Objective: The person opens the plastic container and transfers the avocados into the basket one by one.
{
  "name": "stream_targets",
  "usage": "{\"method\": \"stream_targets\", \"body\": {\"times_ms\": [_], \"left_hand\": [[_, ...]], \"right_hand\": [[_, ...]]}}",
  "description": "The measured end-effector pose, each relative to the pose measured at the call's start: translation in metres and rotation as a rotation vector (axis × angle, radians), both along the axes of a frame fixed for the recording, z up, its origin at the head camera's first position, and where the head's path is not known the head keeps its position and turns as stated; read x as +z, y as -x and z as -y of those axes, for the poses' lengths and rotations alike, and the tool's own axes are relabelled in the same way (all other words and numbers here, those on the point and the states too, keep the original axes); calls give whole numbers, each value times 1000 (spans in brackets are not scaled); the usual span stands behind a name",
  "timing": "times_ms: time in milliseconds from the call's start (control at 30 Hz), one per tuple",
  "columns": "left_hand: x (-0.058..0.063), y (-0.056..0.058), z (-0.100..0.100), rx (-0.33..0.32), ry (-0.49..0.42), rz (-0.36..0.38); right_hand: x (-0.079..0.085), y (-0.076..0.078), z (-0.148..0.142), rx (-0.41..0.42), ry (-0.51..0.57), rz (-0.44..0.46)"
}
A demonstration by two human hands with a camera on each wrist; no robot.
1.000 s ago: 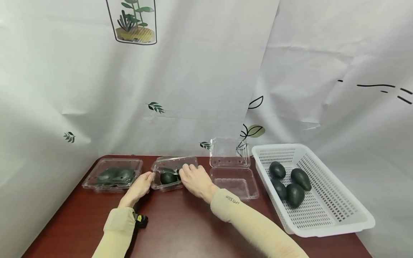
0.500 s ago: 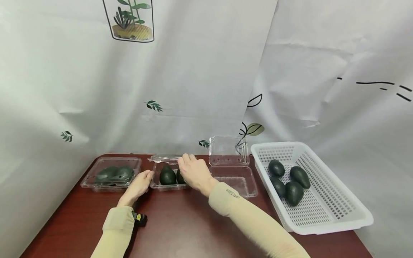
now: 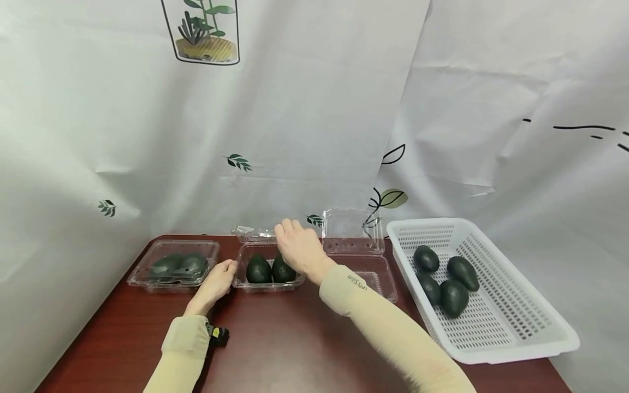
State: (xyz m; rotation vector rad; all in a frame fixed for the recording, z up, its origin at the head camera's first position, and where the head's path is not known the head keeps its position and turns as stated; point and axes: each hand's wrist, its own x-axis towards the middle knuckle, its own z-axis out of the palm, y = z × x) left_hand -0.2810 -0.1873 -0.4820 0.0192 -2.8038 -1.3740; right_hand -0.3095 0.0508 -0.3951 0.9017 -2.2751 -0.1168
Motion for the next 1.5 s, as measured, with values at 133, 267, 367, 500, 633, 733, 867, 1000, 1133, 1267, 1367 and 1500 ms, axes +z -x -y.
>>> {"method": "stream_targets", "body": {"times_ms": [133,267,367,500,633,733,867,1000,1133,1267,1367,1500], "left_hand": [[0,0,-2,-5,4,-8],[5,0,3,-16,3,-1],[7,-1,6,-23,2,6],[4,-2,2,-40,-24,23],[2,-6,3,-34,-55,34],[2,-6,3,-27,-67,28],[2,-4,1,-30,-65,17],[3,-3,4,-25,-42,12],[5,-2,3,-27,-33,15],[4,-1,4,-31,-32,10],[3,-1,4,-36,-31,2],[2,-2,4,-42,-35,8]], "right_hand": [[6,8,-1,-11,16,15],[15,20,3,-15,35,14],[24,29,4,-44,31,45],[32,40,3,-93,22,115],[36,53,12,-112,29,177],[36,64,17,-152,47,220],[34,75,17,-231,78,290],[29,80,18,-262,85,357],[25,84,15,-256,102,372],[20,88,16,-254,113,383],[15,90,16,-257,117,408],[11,89,16,-260,123,429]]}}
